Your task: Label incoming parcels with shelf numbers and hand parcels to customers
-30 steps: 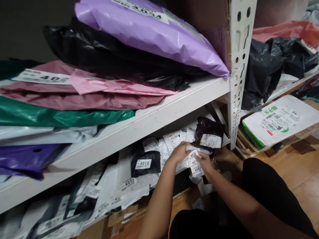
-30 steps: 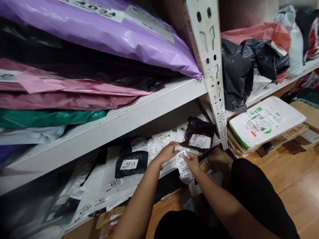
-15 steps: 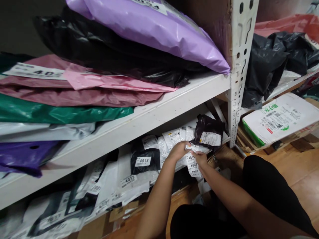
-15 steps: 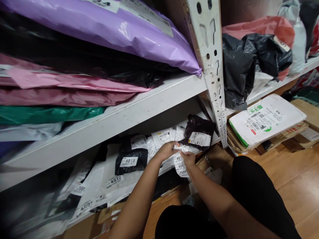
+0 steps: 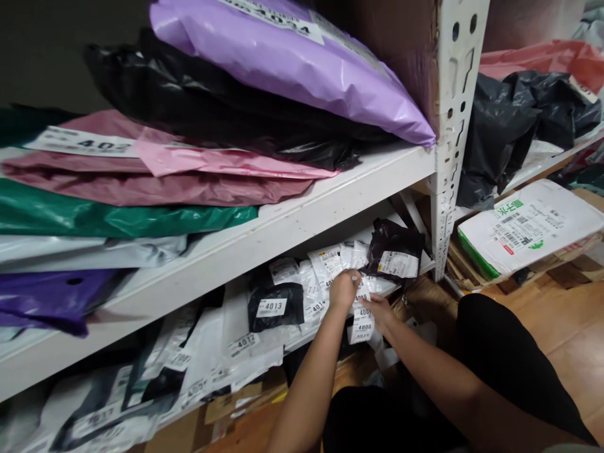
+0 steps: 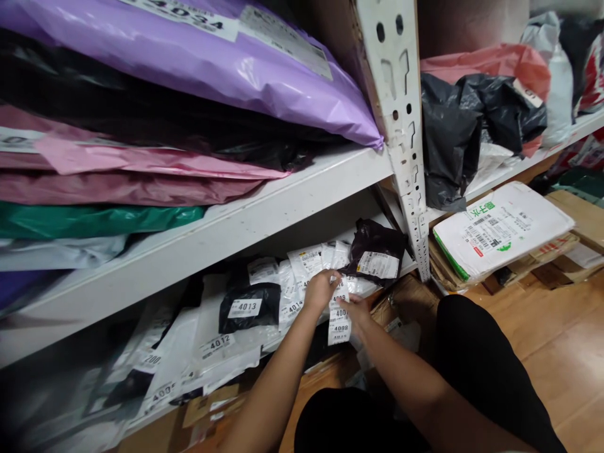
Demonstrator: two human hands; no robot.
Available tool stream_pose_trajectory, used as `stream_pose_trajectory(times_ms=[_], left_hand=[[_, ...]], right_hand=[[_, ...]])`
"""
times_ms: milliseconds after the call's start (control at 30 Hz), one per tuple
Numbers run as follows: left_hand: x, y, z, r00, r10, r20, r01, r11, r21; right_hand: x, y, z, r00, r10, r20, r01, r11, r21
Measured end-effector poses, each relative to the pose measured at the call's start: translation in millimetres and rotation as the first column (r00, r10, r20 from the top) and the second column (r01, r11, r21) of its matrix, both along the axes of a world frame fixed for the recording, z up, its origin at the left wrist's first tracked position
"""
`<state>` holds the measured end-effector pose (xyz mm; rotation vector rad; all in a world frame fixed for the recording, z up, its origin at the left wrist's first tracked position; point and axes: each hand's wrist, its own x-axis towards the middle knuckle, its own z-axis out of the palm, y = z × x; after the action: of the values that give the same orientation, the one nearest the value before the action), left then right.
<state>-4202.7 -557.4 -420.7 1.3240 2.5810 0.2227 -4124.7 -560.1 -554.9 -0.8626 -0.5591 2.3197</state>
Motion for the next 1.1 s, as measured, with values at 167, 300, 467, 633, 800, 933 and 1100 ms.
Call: stream_pose_trajectory(times_ms=[167,300,467,633,800,933,1100], left_hand=[[2,2,-5.6,0.999,0.031,0.021,-0.031,1.000,0.001],[6,3,-9.6,0.999,0.034,0.021,-0.034,0.999,-0.006],[7,6,-9.2,0.999,0.032,0.007,-0.032,0.999,-0.024],[11,9,-13.5,0.999,0.035,-0.003,-0.035,0.997,-0.073],[7,15,-15.7,0.999,0.020,-0.049,-0.023,0.997,-0.067],[4,16,-3.6,0.998,-0.014,-0.057,0.011,0.999,-0.044],[41,-18,1.0,0.993,0.119,-0.022,-0.109,0.956,0.272]], right_hand=[[16,-15,2.0,0.997,-0.037,0.072,0.041,0.998,-0.057],[24,-20,4.0,0.986,-0.055,0.157,0.065,0.996,-0.057],[45,-26,12.9,0.987,-0.005,0.162,-0.001,0.999,0.036],[77,-24,15.0,0.977,0.088,0.194,-0.108,0.990,0.095],[104,-18,19.2,0.966,0.103,0.236,-0.152,0.967,0.204],[121,-18,27.6,0.965,0.065,0.253,-0.143,0.942,0.304],[128,-16,34.8,0.967,0.008,0.253,-0.117,0.901,0.417]])
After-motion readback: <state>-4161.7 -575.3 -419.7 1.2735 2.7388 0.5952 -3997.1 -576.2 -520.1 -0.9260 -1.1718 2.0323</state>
